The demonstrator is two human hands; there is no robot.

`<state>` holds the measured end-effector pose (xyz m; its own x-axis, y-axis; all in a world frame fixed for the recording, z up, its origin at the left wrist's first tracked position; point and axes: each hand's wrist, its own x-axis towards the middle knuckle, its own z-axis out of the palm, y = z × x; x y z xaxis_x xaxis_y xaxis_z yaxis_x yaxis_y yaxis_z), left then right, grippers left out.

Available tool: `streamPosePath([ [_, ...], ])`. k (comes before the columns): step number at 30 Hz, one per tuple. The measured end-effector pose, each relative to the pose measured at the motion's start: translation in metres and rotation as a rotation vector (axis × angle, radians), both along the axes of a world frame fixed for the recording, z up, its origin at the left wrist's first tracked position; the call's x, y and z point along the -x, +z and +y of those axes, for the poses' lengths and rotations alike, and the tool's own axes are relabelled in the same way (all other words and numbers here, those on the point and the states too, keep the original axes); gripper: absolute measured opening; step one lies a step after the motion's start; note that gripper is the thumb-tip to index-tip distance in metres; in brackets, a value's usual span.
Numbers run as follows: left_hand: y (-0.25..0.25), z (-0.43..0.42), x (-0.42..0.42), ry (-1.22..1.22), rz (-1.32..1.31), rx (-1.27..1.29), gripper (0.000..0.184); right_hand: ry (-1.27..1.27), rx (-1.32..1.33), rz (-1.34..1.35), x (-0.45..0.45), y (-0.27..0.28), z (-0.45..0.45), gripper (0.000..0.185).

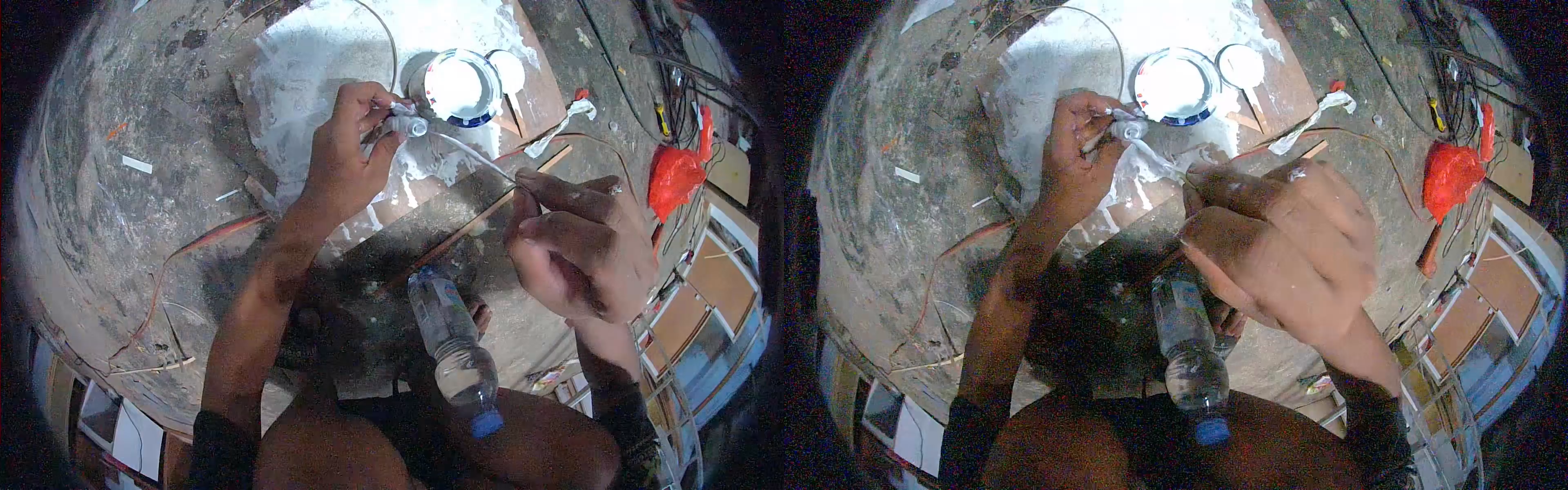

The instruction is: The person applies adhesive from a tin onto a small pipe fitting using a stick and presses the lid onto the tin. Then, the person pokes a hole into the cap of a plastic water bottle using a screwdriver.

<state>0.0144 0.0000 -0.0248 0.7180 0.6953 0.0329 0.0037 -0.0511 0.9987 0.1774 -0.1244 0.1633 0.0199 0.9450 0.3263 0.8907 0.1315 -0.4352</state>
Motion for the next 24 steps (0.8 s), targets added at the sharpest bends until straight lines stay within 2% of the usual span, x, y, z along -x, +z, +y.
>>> streamPosePath([
  [10,0.004,0.001,0.000,-0.002,0.029,-0.024,0.041,0.040,-0.056,0.024,-0.001,-0.028,0.007,0.017],
  [16,0.007,0.001,0.000,-0.004,0.030,-0.016,0.041,0.046,0.009,0.043,-0.002,-0.044,0.011,0.013],
  [20,0.000,0.000,-0.001,0.001,-0.007,0.032,0.041,-0.103,-0.079,0.090,-0.012,-0.044,0.012,0.014],
  [24,0.004,0.001,0.000,-0.014,-0.005,0.027,0.041,-0.201,-0.049,-0.054,-0.030,-0.047,0.022,0.014],
])
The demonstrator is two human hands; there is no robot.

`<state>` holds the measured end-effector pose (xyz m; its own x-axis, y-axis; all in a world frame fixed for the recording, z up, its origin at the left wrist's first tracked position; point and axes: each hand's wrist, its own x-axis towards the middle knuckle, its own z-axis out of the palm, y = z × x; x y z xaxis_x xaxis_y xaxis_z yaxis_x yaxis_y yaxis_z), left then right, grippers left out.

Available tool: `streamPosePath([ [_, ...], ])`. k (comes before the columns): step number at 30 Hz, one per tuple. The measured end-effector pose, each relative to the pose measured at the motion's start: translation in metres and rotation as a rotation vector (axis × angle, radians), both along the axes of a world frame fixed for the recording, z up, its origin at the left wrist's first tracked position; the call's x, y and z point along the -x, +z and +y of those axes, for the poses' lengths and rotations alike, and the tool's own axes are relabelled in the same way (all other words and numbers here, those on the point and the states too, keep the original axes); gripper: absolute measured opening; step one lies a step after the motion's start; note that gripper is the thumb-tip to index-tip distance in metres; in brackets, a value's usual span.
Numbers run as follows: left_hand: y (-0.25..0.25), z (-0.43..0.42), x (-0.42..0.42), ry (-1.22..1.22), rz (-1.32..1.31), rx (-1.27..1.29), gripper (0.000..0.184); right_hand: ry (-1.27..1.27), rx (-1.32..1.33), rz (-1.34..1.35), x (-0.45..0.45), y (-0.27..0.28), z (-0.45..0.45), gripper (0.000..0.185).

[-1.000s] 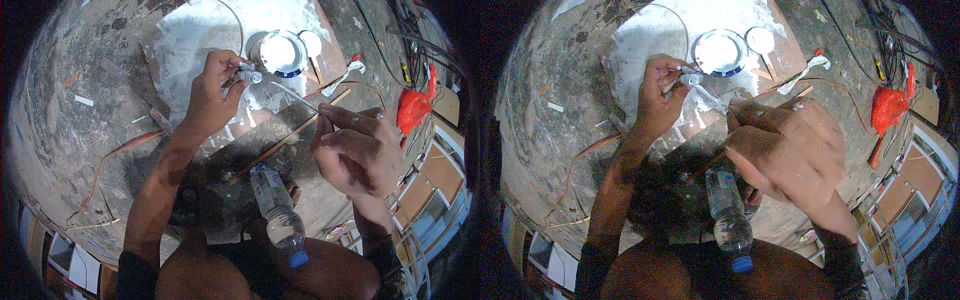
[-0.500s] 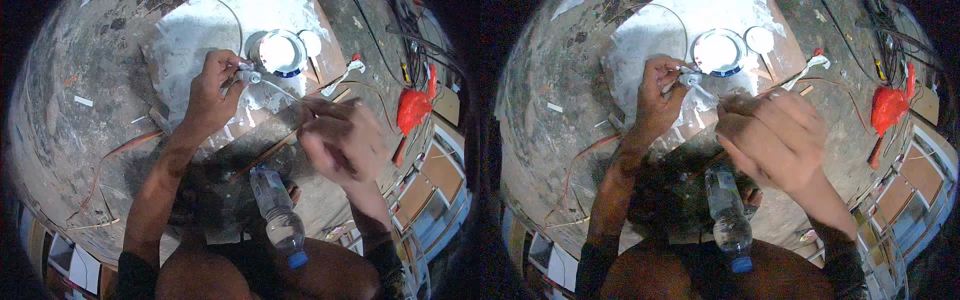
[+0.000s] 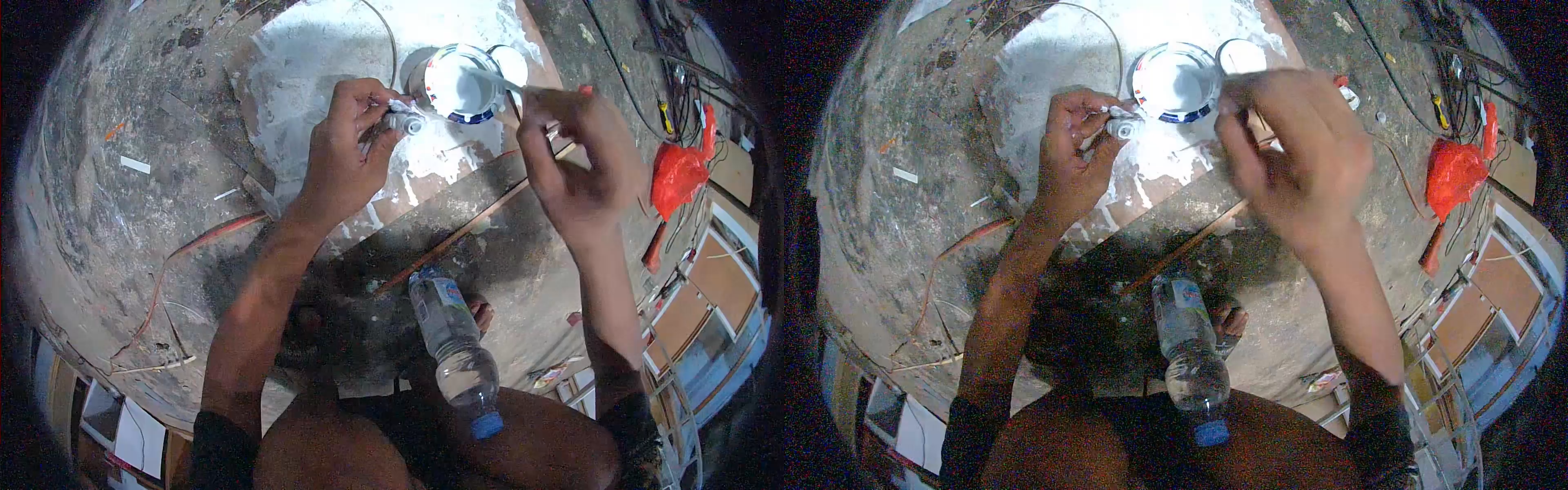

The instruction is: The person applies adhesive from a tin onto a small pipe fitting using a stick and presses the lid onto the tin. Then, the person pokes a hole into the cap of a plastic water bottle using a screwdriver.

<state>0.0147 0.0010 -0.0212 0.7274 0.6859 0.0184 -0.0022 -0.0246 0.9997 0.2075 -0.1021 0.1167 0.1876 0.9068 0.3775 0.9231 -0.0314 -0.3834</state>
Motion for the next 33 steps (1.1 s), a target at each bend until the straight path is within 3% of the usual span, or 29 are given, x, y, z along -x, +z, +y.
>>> streamPosePath([
  [3,-0.002,-0.002,0.000,0.008,-0.022,0.008,0.041,0.061,0.253,-0.140,-0.006,-0.006,0.010,0.013],
  [4,-0.002,-0.001,0.000,0.015,-0.029,0.011,0.041,0.077,0.352,-0.008,-0.006,-0.008,0.014,0.014],
  [7,-0.002,0.000,0.001,0.011,0.014,-0.017,0.042,-0.056,0.238,0.410,0.003,-0.016,0.017,0.012],
  [10,-0.003,-0.001,0.001,0.014,0.042,-0.005,0.043,-0.022,0.101,0.076,-0.005,-0.023,0.017,0.009],
  [13,-0.003,0.000,0.001,0.010,0.031,-0.070,0.042,-0.143,0.243,0.662,-0.001,-0.019,0.011,0.008],
  [19,0.004,-0.001,-0.001,0.026,0.029,-0.041,0.040,-0.263,0.049,0.620,-0.007,-0.002,-0.006,0.007],
  [23,0.004,0.000,0.000,0.008,0.024,-0.064,0.040,-0.282,0.054,0.628,0.004,0.012,-0.014,0.009],
  [26,0.008,0.000,0.000,0.013,0.042,-0.031,0.041,-0.121,0.116,0.576,0.005,0.023,-0.024,0.012],
  [33,0.009,-0.001,0.000,0.024,0.068,-0.083,0.041,-0.038,0.091,0.576,0.019,0.033,-0.024,0.014],
])
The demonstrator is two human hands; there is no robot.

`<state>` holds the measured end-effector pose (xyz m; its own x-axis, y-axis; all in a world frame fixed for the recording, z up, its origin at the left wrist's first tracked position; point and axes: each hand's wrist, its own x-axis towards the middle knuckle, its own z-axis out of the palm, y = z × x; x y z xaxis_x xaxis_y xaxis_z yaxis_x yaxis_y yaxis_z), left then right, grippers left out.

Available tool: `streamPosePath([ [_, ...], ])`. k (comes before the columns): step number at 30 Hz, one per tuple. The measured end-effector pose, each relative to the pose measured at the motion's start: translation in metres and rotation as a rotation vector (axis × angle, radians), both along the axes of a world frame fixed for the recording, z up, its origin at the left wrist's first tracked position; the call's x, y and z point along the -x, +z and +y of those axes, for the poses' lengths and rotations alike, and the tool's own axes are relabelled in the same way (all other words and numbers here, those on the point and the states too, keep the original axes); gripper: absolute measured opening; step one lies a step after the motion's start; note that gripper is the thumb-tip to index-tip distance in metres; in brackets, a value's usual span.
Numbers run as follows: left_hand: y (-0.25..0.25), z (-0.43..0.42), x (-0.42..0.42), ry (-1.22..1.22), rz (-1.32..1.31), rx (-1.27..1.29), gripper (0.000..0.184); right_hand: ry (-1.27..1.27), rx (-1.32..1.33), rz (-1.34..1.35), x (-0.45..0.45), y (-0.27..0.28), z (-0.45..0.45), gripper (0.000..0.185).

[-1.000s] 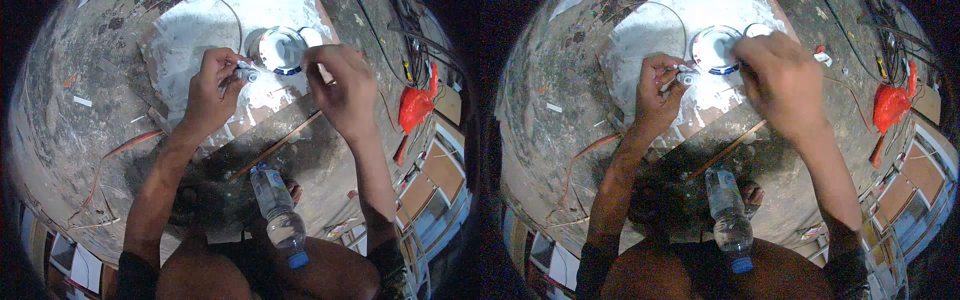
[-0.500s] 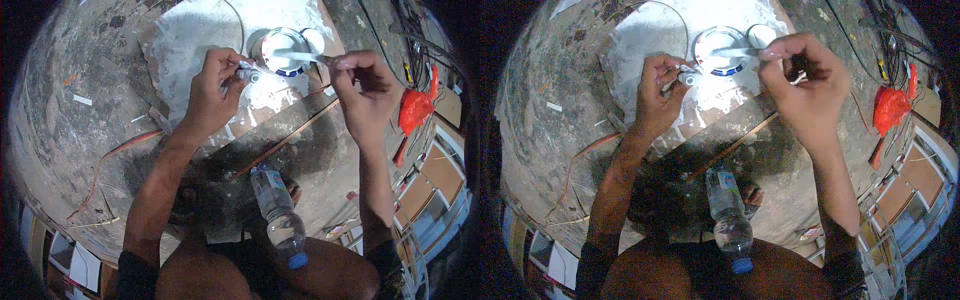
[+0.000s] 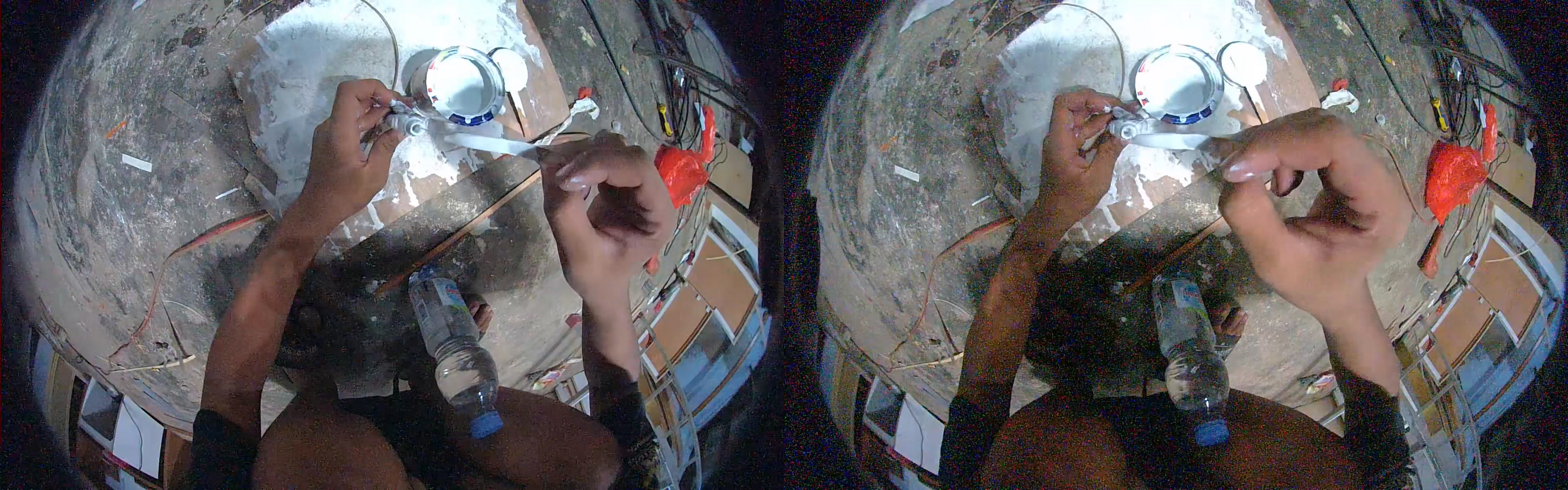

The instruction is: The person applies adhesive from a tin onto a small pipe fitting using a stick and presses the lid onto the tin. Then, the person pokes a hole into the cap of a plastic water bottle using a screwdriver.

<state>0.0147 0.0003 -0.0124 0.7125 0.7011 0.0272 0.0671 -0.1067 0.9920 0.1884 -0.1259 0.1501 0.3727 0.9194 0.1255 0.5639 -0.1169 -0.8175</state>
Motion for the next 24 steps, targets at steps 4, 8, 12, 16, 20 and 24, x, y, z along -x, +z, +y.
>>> streamPosePath([
  [4,-0.0075,0.0002,0.0014,0.001,-0.010,0.028,0.041,0.014,0.009,-0.020,0.0031,0.0035,0.0007,0.014],
  [8,-0.0075,0.0010,0.0012,-0.007,-0.024,0.016,0.042,0.009,0.004,-0.037,0.0034,0.0028,-0.0001,0.015],
  [12,-0.0065,0.0004,0.0019,-0.002,-0.018,0.004,0.043,-0.009,0.008,-0.037,0.0050,0.0036,-0.0005,0.015],
  [16,-0.0051,0.0014,0.0008,-0.009,-0.043,-0.022,0.043,-0.009,0.014,-0.045,0.0060,0.0043,-0.0007,0.015],
  [20,-0.0049,0.0016,0.0013,-0.008,-0.030,-0.024,0.043,0.046,-0.026,-0.086,0.0030,0.0035,0.0010,0.016],
  [24,-0.0043,0.0016,0.0014,-0.010,-0.023,-0.014,0.042,0.028,-0.011,-0.077,0.0040,0.0046,0.0008,0.016],
])
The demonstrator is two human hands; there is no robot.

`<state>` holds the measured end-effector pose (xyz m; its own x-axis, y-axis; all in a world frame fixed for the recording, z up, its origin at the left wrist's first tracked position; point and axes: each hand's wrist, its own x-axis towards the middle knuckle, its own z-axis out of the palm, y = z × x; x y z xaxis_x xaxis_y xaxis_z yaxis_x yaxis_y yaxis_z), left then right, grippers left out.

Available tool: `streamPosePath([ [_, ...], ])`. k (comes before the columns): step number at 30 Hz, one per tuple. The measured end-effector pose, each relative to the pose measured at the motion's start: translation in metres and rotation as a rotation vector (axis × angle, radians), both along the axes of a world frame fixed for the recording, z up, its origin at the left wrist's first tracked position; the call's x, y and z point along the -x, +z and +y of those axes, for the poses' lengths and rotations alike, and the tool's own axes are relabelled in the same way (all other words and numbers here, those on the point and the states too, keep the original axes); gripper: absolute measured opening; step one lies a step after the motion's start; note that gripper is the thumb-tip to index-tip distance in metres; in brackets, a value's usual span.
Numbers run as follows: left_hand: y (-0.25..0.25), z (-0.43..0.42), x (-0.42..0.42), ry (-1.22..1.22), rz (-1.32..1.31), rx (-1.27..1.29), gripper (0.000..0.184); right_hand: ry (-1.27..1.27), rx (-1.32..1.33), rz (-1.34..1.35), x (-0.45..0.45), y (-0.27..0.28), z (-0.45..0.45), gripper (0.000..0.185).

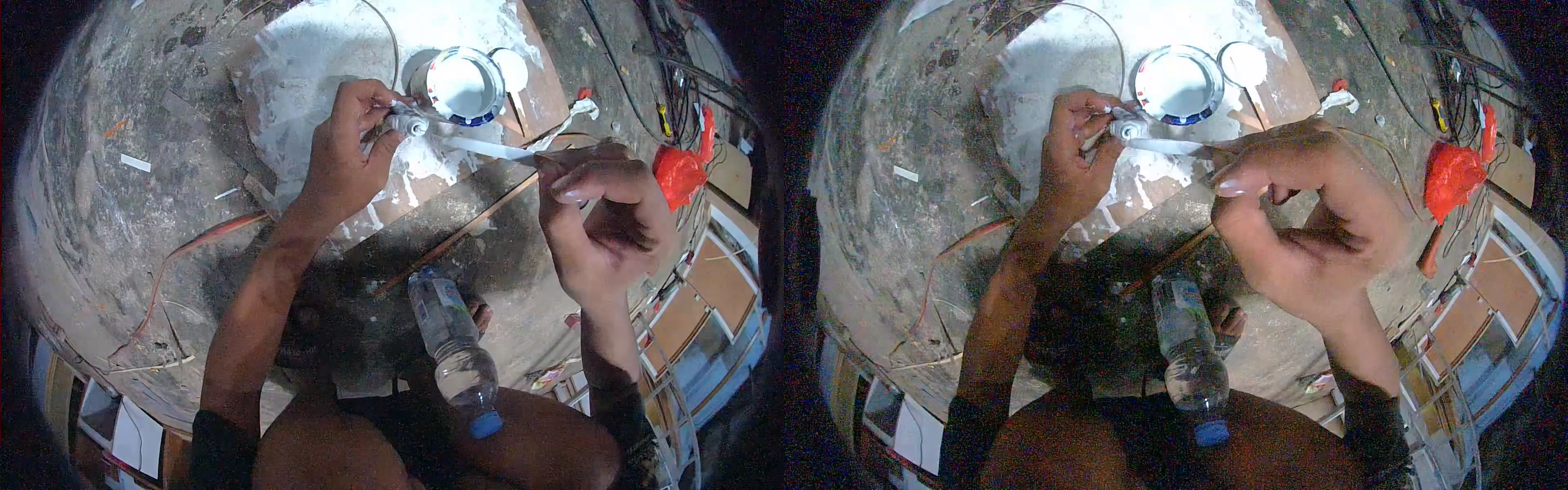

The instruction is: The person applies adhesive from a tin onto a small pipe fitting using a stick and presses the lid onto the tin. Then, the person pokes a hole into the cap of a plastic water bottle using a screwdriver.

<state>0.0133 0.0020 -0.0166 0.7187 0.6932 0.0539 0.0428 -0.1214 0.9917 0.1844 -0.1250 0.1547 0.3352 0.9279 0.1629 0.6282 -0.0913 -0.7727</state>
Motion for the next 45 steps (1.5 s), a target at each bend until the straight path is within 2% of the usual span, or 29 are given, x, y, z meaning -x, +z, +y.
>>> streamPosePath([
  [7,-0.004,0.000,0.000,0.001,-0.017,0.011,0.040,0.007,-0.012,-0.017,0.001,0.000,0.001,0.015],
  [10,0.004,0.000,0.000,0.008,0.063,-0.030,0.040,-0.004,-0.004,-0.024,0.001,0.001,0.000,0.015],
  [13,-0.003,-0.001,0.000,0.011,0.013,0.034,0.041,0.015,-0.003,-0.029,0.000,0.002,0.000,0.015],
  [34,0.005,0.000,0.000,0.000,0.024,-0.012,0.043,0.098,-0.050,-0.134,0.000,0.006,0.005,0.015],
  [45,-0.008,-0.002,0.000,0.009,-0.025,0.038,0.043,0.166,-0.096,-0.197,-0.001,0.005,0.010,0.017],
])
